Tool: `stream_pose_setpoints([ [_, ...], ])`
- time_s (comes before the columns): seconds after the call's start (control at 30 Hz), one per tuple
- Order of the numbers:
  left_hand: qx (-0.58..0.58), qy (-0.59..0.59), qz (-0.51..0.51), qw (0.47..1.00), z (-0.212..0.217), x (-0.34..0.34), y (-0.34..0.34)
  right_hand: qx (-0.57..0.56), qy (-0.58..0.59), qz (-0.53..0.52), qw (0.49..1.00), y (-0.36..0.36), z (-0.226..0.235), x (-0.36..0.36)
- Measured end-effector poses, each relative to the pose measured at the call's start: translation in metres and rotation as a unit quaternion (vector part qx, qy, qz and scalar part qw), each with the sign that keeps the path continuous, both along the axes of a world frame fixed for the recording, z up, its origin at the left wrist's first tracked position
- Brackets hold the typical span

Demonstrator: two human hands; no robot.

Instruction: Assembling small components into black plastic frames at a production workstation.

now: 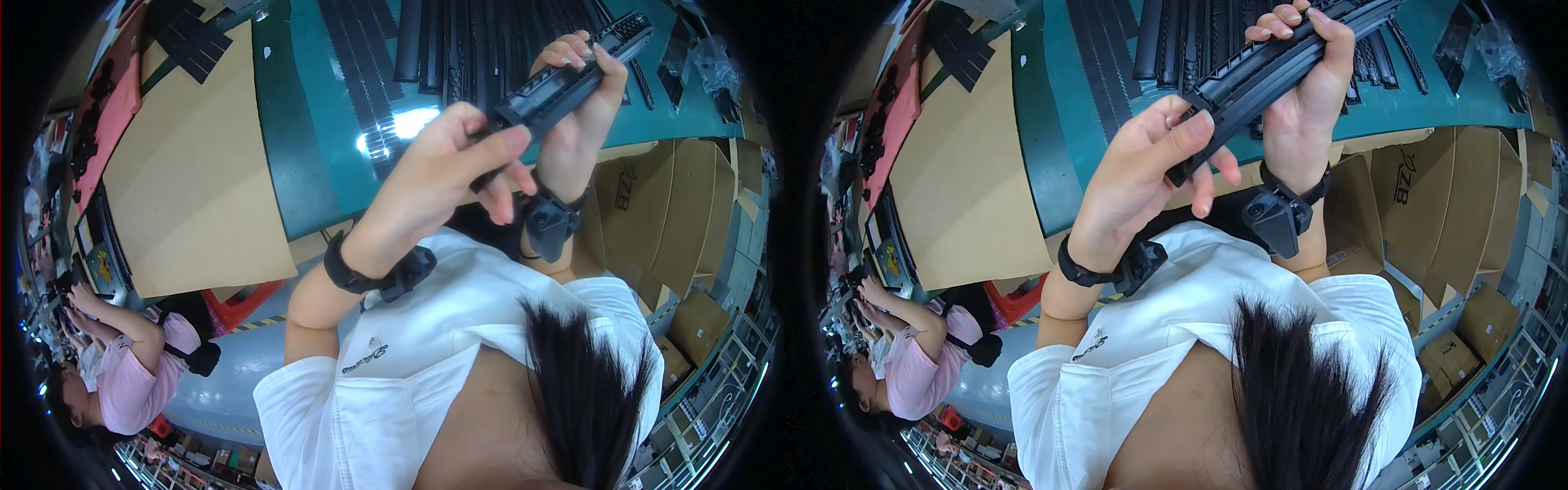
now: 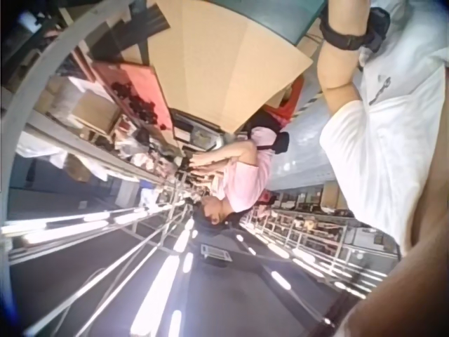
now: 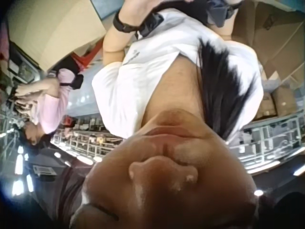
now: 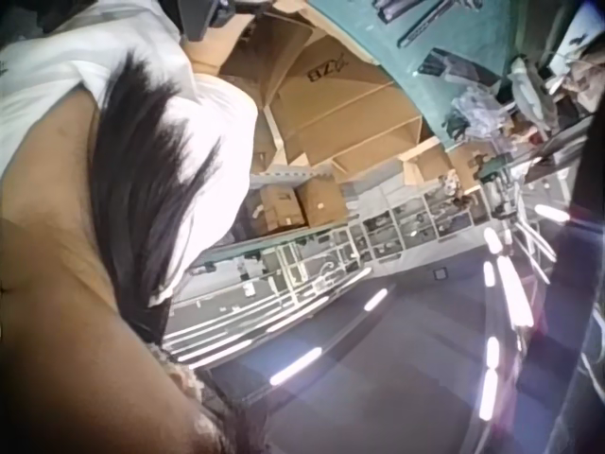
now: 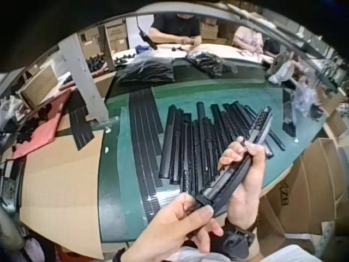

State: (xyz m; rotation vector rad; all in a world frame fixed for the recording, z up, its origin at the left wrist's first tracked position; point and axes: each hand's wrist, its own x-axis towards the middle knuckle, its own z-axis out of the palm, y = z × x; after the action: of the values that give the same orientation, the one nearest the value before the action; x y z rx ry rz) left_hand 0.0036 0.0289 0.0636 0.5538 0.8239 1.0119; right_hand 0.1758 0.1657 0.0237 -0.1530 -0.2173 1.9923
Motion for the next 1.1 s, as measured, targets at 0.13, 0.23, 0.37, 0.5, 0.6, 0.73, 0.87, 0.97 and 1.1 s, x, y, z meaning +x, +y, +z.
stream_pose_setpoints([
  [0.13,-0.007,0.028,-0.017,0.999,0.003,-0.001,-0.002,0.057,0.042,0.052,0.996,-0.01,0.002,-0.011],
  [0.23,-0.014,-0.002,-0.032,0.999,0.002,-0.011,-0.006,0.039,-0.032,0.055,0.997,-0.022,0.01,-0.021],
  [0.37,0.033,-0.033,-0.052,0.998,-0.008,-0.027,-0.02,0.087,-0.092,0.065,0.99,-0.033,0.018,-0.037],
  [0.5,0.044,-0.091,-0.06,0.993,0.0,-0.052,-0.031,0.163,-0.215,0.158,0.95,-0.059,0.032,-0.073],
  [0.6,-0.024,0.145,-0.034,0.989,-0.003,-0.081,-0.033,0.255,-0.357,0.305,0.845,-0.067,0.038,-0.097],
  [0.73,-0.048,0.475,0.107,0.872,0.01,-0.152,-0.061,0.487,-0.51,0.139,0.695,-0.03,0.023,-0.079],
  [0.87,-0.111,0.695,0.205,0.68,-0.047,-0.339,-0.123,0.553,-0.727,-0.116,0.39,0.049,0.016,-0.001],
  [0.97,-0.135,0.794,0.209,0.555,-0.083,-0.442,-0.169,0.434,-0.875,-0.118,0.179,0.117,-0.005,0.068],
  [1.1,-0.21,0.833,0.153,0.488,-0.113,-0.495,-0.192,0.291,-0.95,-0.026,0.111,0.189,-0.023,0.138],
])
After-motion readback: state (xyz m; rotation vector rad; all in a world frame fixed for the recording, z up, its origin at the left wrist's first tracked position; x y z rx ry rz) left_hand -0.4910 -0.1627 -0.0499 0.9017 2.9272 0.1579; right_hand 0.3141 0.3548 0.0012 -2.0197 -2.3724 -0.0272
